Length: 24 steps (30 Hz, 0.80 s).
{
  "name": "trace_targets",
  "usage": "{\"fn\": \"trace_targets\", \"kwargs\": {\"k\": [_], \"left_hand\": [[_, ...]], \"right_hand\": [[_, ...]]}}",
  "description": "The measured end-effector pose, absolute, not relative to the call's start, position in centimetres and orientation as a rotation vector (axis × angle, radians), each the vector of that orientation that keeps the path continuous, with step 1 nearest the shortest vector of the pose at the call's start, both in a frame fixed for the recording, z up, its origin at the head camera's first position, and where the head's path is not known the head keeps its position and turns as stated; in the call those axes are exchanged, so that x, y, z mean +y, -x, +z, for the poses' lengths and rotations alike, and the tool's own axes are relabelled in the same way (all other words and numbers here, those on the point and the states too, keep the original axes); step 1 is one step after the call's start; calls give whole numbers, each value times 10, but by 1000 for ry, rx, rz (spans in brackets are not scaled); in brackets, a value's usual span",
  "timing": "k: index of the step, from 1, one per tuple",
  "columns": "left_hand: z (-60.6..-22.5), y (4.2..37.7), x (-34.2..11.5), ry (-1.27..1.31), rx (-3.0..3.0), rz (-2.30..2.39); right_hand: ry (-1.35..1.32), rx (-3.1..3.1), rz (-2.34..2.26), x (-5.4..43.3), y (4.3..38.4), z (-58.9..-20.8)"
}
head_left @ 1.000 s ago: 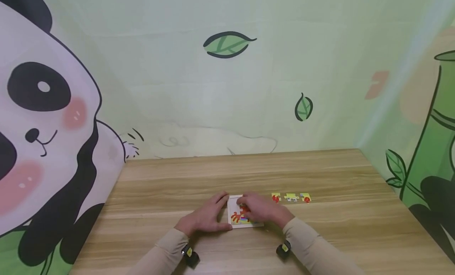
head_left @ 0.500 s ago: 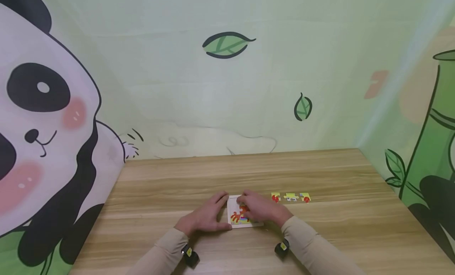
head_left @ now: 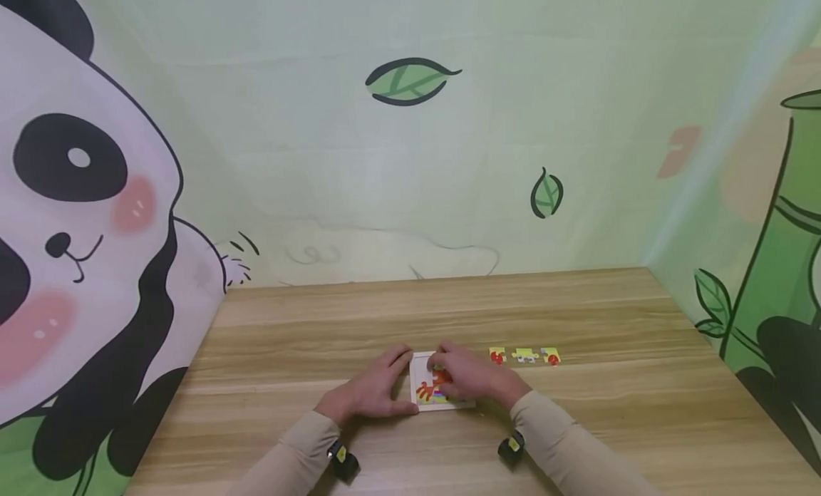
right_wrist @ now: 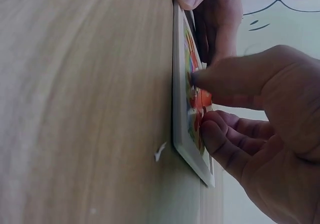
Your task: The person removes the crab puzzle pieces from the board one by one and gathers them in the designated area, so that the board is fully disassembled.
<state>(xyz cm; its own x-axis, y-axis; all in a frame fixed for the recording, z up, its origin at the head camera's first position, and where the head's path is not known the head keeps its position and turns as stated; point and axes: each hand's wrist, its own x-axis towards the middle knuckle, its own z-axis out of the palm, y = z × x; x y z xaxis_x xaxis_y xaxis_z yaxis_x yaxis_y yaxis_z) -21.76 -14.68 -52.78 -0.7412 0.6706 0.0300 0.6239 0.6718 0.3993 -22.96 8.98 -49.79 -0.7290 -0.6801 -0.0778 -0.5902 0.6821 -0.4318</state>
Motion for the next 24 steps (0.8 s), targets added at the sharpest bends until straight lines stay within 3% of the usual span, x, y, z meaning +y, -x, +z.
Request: {"fn": "trace_targets", "kwargs": {"k": [24], "left_hand": [[-529, 218, -147, -1061, 2768, 592]], "right_hand": [[1010, 2693, -628, 99, 233, -497]]}}
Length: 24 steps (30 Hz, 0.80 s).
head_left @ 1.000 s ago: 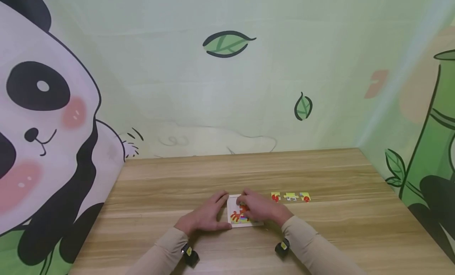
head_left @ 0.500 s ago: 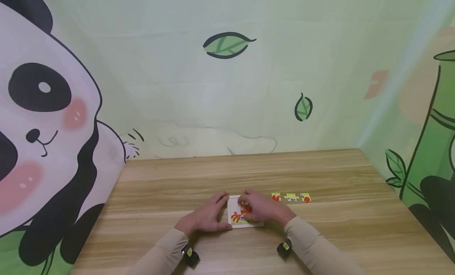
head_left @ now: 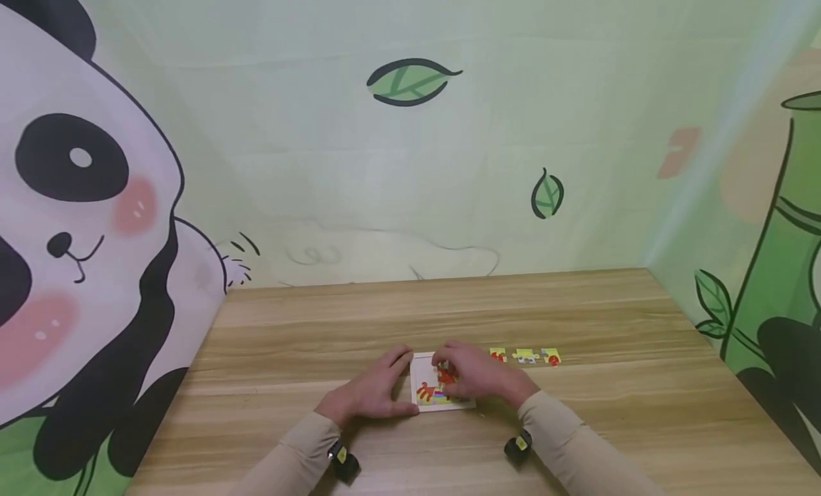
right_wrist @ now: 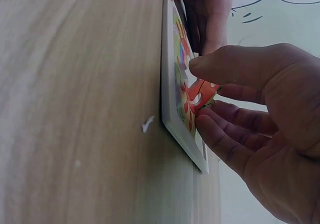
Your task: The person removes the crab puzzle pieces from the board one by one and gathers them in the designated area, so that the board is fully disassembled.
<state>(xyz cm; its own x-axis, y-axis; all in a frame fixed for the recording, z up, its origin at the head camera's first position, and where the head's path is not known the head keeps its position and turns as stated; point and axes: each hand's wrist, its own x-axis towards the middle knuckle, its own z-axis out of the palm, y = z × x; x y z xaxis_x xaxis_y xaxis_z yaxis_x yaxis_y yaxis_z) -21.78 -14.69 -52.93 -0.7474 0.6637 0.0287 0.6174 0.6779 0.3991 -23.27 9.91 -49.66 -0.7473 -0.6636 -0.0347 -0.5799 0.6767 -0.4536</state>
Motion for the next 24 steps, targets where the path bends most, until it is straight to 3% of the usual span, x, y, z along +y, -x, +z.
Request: {"fn": "trace_targets", "kwargs": {"k": [24], "left_hand": [[-527, 218, -147, -1078, 2771, 570]], "right_hand": [[1050, 2653, -700, 105, 233, -491]]}}
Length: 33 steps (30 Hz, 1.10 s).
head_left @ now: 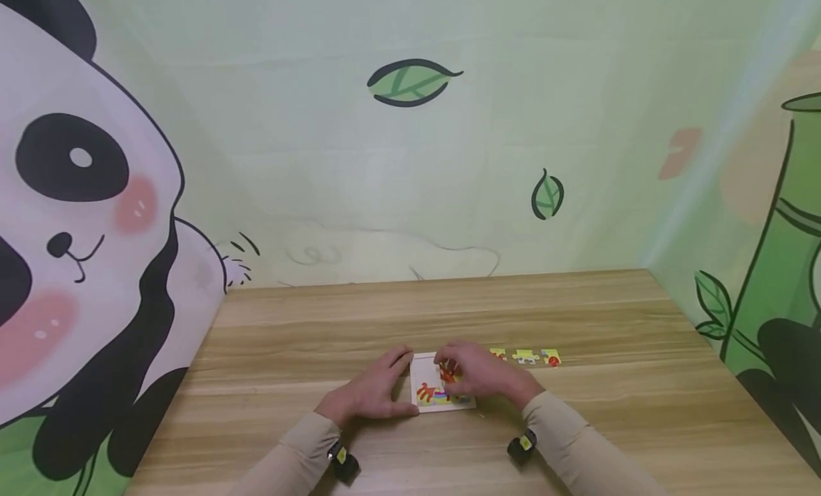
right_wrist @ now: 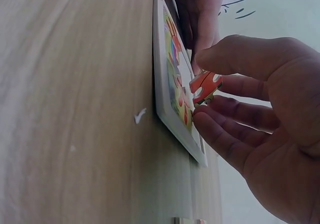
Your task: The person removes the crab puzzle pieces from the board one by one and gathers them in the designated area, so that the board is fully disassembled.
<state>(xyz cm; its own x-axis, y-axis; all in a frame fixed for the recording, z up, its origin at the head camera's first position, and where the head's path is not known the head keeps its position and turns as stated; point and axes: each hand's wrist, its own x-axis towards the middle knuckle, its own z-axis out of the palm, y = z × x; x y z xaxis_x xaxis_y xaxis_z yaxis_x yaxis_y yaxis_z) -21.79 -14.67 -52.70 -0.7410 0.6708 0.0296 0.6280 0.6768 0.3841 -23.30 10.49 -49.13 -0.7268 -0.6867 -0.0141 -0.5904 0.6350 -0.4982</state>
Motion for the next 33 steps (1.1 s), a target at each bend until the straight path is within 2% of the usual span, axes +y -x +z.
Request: {"fn": "trace_targets", "kwargs": {"k": [33], "left_hand": [[-532, 219, -148, -1060, 2783, 547]], "right_hand": [[983, 2701, -795, 143, 230, -487]]}}
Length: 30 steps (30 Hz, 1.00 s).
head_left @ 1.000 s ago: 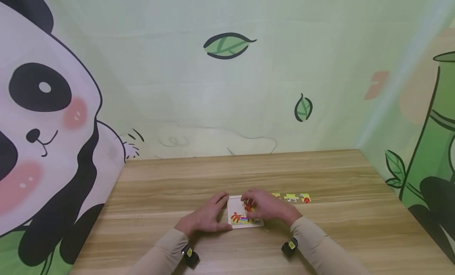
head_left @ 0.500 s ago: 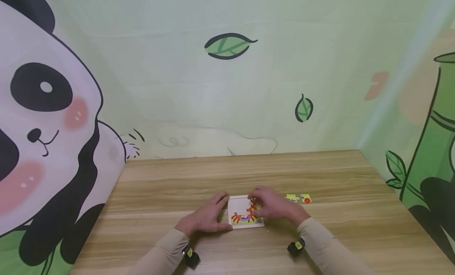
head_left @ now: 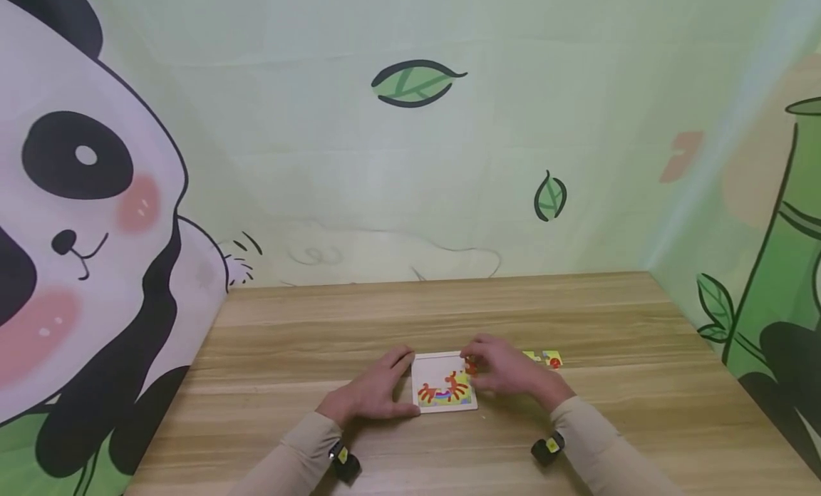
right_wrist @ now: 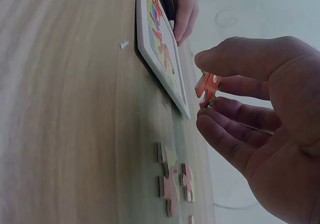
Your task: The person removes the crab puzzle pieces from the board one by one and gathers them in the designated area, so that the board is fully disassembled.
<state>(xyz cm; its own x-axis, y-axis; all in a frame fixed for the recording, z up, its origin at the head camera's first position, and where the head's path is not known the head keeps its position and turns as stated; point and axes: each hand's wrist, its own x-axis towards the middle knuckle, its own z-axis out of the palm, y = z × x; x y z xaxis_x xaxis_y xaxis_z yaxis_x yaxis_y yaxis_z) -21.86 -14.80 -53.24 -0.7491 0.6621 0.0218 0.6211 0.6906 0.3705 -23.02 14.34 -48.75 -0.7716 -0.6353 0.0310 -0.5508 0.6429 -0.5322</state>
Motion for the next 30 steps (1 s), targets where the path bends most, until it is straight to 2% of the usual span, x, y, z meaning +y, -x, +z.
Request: {"fn": "trace_targets", "kwargs": {"k": [12, 20, 30], "left_hand": [[-533, 216, -146, -1052, 2784, 561], [-531, 218, -146, -1042, 2777, 552], [-532, 218, -147, -1038, 2774, 560]], "right_hand": [[888, 2771, -760, 168, 225, -485], [949, 2803, -763, 183, 222, -490], [899, 2779, -797, 199, 219, -494]]}}
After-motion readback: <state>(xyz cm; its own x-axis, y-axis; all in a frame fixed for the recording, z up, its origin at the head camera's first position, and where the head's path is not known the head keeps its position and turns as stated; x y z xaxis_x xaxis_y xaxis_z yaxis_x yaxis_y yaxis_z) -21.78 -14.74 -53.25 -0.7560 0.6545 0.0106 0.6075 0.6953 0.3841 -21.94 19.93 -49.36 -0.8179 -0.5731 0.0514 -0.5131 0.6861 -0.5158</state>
